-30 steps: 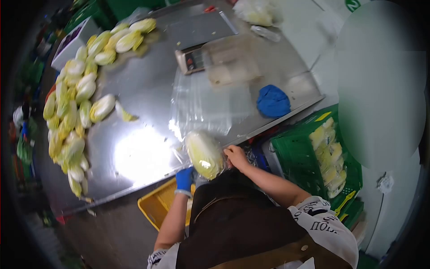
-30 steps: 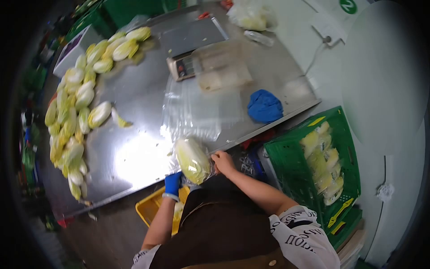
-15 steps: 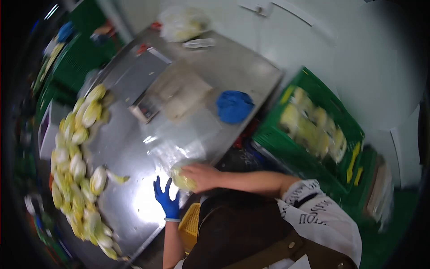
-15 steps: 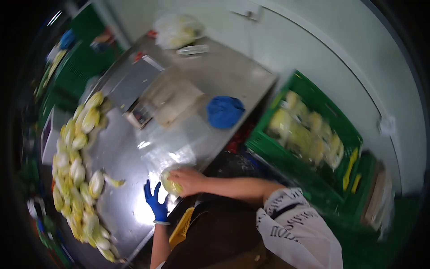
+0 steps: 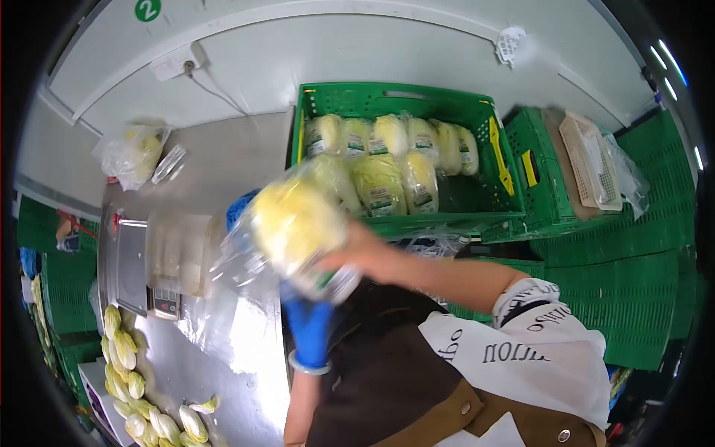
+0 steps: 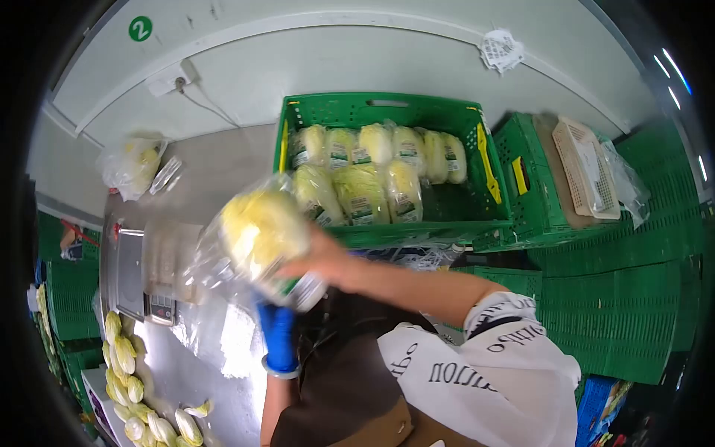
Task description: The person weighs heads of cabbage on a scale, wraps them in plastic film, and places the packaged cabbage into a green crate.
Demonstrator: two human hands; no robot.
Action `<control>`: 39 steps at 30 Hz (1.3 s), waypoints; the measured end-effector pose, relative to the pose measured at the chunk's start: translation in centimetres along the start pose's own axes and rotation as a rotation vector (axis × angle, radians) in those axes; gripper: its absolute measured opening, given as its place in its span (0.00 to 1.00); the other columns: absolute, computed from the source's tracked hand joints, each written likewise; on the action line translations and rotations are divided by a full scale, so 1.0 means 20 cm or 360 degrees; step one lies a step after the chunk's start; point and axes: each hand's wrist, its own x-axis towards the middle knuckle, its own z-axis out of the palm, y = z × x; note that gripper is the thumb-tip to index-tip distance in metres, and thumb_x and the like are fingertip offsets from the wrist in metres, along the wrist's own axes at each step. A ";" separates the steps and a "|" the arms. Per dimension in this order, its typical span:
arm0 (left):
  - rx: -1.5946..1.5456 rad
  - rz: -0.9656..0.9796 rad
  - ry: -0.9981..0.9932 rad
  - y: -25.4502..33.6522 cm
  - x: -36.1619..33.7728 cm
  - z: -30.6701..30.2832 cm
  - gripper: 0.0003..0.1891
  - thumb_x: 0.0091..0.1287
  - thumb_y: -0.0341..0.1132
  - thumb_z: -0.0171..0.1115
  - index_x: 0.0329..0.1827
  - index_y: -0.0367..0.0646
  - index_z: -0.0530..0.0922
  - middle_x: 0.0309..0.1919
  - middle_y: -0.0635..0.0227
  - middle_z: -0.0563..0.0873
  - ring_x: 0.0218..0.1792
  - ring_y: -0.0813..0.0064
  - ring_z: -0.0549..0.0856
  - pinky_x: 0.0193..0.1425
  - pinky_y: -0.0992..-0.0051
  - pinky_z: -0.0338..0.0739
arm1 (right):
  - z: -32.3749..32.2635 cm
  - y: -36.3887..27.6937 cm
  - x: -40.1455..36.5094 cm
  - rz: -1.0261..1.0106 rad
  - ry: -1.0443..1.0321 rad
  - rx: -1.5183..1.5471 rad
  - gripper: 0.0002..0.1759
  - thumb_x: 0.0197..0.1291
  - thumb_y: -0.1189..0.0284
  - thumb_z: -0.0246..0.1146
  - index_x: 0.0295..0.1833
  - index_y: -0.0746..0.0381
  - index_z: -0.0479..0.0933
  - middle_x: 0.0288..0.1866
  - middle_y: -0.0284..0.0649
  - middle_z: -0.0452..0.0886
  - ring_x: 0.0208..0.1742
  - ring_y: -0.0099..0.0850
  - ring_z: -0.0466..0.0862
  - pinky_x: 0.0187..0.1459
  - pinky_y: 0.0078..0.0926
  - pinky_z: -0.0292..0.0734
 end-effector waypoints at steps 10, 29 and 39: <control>-0.0215 -0.0758 0.0382 -0.18 -0.05 -0.20 0.16 0.70 0.31 0.52 0.58 0.32 0.73 0.48 0.59 0.82 0.48 0.70 0.82 0.56 0.73 0.74 | -1.61 -0.15 -0.48 0.0135 0.1422 -0.0749 0.36 0.51 0.71 0.69 0.66 0.59 0.63 0.56 0.39 0.76 0.54 0.32 0.77 0.54 0.33 0.72; -0.0076 -0.0722 0.1085 -0.54 -0.90 -1.42 0.19 0.69 0.37 0.53 0.60 0.38 0.73 0.45 0.64 0.84 0.44 0.73 0.83 0.54 0.75 0.74 | 0.57 0.37 0.75 -0.1128 -0.1076 -0.2553 0.33 0.48 0.80 0.64 0.64 0.63 0.66 0.65 0.49 0.67 0.67 0.47 0.64 0.67 0.43 0.59; 0.1947 -0.0915 0.2261 -0.10 -1.67 -2.49 0.42 0.53 0.34 0.70 0.72 0.43 0.57 0.66 0.52 0.67 0.60 0.53 0.74 0.62 0.64 0.71 | 1.11 1.15 1.66 -0.1162 -0.1507 -0.3189 0.05 0.48 0.78 0.55 0.30 0.63 0.77 0.31 0.46 0.80 0.40 0.46 0.80 0.48 0.42 0.74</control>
